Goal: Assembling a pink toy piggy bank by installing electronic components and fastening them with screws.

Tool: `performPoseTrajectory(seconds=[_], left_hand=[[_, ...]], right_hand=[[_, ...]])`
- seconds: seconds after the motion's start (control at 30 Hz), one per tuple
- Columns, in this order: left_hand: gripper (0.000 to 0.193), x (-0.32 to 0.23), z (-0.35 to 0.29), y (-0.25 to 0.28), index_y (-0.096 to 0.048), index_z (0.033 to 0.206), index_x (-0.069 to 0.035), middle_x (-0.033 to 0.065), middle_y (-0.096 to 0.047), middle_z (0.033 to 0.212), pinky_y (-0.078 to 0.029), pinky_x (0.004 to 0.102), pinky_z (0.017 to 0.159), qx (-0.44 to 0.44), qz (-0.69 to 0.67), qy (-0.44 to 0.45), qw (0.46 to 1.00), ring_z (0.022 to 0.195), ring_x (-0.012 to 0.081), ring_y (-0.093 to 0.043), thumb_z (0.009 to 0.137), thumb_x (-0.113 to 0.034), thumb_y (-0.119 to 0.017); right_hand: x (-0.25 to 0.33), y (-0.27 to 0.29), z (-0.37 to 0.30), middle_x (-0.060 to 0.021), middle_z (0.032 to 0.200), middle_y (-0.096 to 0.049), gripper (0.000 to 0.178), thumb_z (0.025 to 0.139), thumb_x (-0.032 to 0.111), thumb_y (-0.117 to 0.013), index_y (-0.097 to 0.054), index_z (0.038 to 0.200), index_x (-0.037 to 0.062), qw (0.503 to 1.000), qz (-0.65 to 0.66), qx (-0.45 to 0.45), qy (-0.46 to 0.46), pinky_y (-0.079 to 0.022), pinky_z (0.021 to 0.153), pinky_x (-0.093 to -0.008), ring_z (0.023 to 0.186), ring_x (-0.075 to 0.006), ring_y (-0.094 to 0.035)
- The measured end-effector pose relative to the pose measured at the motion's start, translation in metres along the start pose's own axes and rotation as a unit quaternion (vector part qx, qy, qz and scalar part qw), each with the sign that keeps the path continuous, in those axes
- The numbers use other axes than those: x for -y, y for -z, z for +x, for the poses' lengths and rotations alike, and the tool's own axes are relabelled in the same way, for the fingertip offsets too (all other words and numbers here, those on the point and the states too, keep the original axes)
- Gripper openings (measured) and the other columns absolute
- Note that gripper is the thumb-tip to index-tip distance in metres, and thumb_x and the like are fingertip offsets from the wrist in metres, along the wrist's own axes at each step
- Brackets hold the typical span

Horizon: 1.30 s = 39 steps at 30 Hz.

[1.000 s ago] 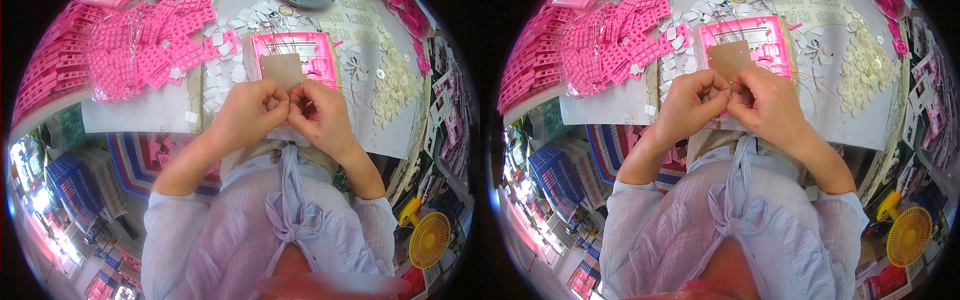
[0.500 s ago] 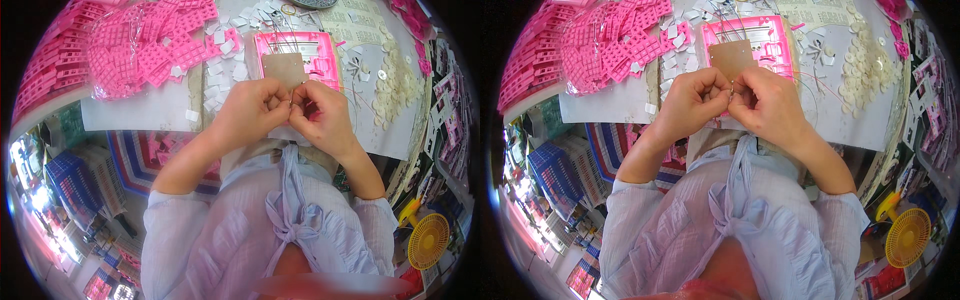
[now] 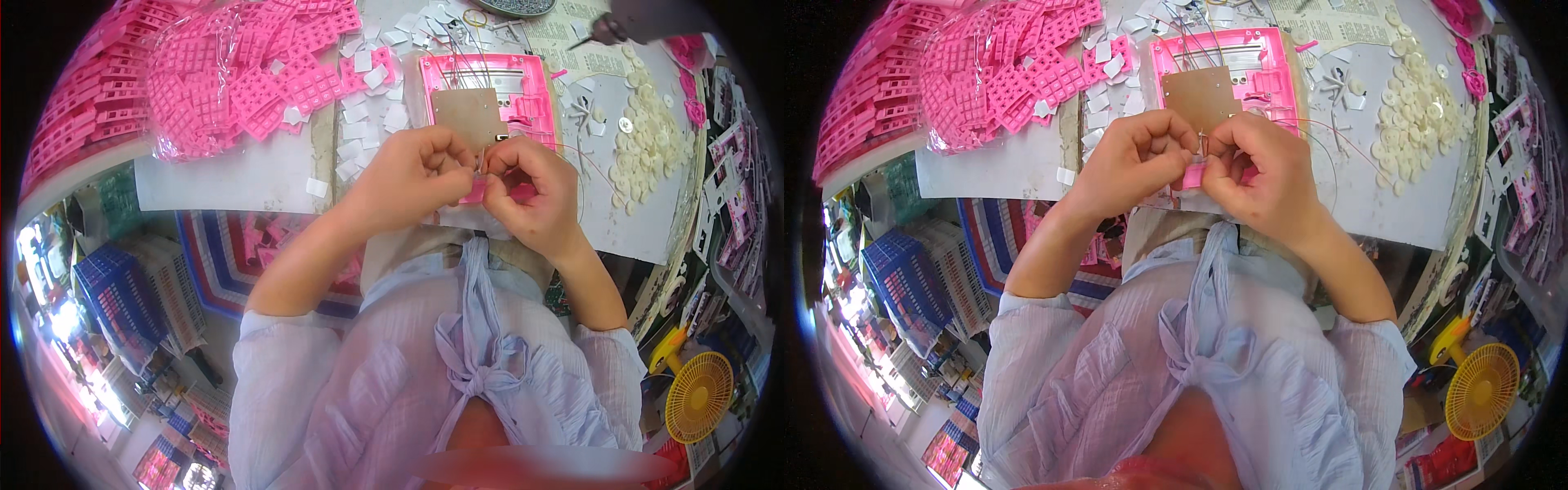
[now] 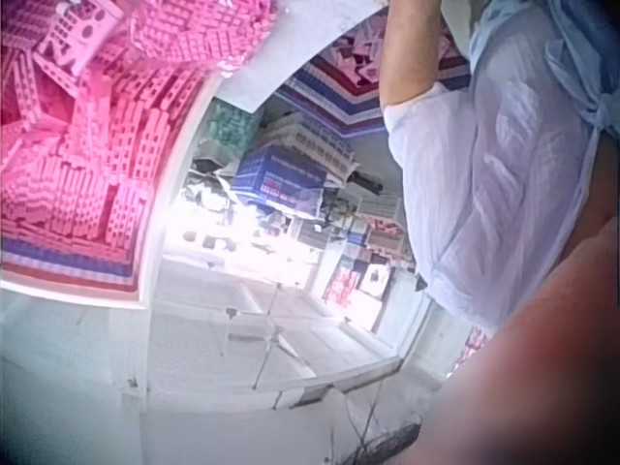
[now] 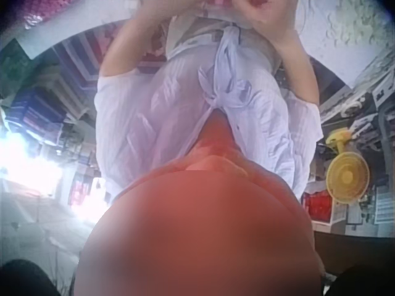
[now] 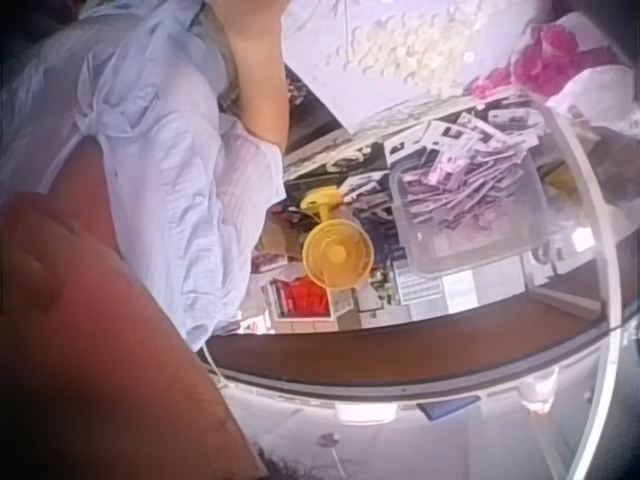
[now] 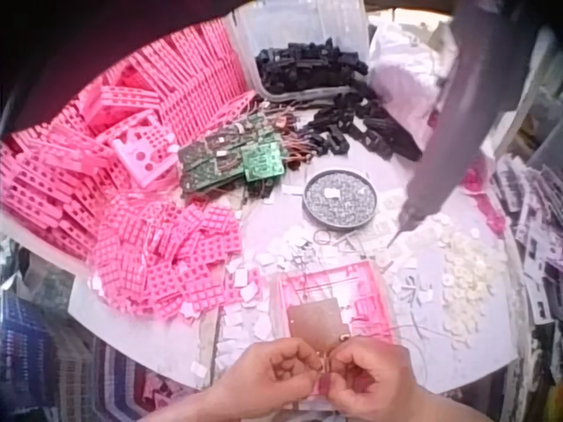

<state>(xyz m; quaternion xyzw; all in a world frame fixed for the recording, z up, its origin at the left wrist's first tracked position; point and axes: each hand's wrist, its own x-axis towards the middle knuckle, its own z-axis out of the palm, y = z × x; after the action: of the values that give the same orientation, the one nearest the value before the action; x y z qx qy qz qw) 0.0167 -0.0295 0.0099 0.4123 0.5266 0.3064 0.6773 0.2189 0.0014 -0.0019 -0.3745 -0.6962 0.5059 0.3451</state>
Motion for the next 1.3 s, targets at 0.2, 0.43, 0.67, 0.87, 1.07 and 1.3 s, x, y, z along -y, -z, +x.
performPoseTrajectory(seconds=[0.2,0.43,0.67,0.87,1.07,1.3], left_hand=[[0.010,0.003,0.006,0.000,-0.061,0.100,0.002,-0.0006,-0.064,0.074,-0.043,0.0202,0.058,-0.003,0.006,-0.007,1.000,0.064,0.0035,-0.057,0.094,-0.006,-0.064],[0.006,-0.002,0.002,-0.001,-0.061,0.092,0.001,-0.0019,-0.062,0.067,-0.039,0.0206,0.051,0.008,0.032,0.008,0.999,0.058,0.0021,-0.054,0.092,-0.005,-0.064],[0.006,-0.004,0.009,0.002,-0.063,0.092,0.003,0.0013,-0.063,0.065,-0.040,0.0200,0.049,0.037,0.107,0.017,0.993,0.056,0.0036,-0.057,0.088,-0.001,-0.061],[0.018,-0.025,0.017,0.010,-0.067,0.099,0.005,0.0082,-0.071,0.076,-0.051,0.0228,0.053,0.105,0.001,0.106,0.989,0.059,0.0103,-0.065,0.090,-0.007,-0.058],[0.024,-0.029,0.025,0.015,-0.066,0.101,0.004,0.0134,-0.074,0.087,-0.061,0.0271,0.065,0.095,-0.007,0.130,0.987,0.072,0.0180,-0.073,0.098,-0.019,-0.062],[0.025,-0.024,0.026,0.019,-0.066,0.103,0.002,0.0130,-0.074,0.090,-0.059,0.0241,0.062,0.120,-0.011,0.154,0.981,0.074,0.0170,-0.074,0.100,-0.023,-0.063]], right_hand=[[-0.002,0.003,-0.001,-0.0056,0.080,-0.063,0.014,0.075,-0.005,-0.068,-0.062,0.087,-0.0006,1.000,-0.019,0.005,0.013,-0.050,0.053,-0.0241,0.062,-0.0101,-0.061],[0.001,0.003,-0.007,-0.0064,0.083,-0.065,0.013,0.076,-0.005,-0.069,-0.062,0.087,-0.0005,0.999,-0.032,-0.010,-0.008,-0.052,0.056,-0.0245,0.067,-0.0108,-0.064],[-0.002,0.001,-0.013,-0.0111,0.092,-0.069,0.016,0.073,-0.006,-0.069,-0.062,0.086,-0.0002,0.990,-0.084,-0.026,0.111,-0.056,0.060,-0.0277,0.072,-0.0173,-0.067],[-0.007,0.003,-0.012,-0.0127,0.095,-0.070,0.021,0.068,-0.007,-0.071,-0.062,0.085,0.0013,0.953,-0.173,-0.018,0.248,-0.056,0.061,-0.0326,0.075,-0.0253,-0.068],[-0.011,0.005,-0.011,-0.0115,0.097,-0.070,0.024,0.067,-0.007,-0.073,-0.063,0.087,0.0013,0.955,-0.171,-0.003,0.241,-0.055,0.065,-0.0341,0.080,-0.0263,-0.067],[-0.012,0.006,-0.005,-0.0098,0.094,-0.068,0.036,0.067,-0.005,-0.079,-0.064,0.099,0.0029,0.955,-0.150,0.009,0.255,-0.054,0.068,-0.0357,0.083,-0.0291,-0.066]])
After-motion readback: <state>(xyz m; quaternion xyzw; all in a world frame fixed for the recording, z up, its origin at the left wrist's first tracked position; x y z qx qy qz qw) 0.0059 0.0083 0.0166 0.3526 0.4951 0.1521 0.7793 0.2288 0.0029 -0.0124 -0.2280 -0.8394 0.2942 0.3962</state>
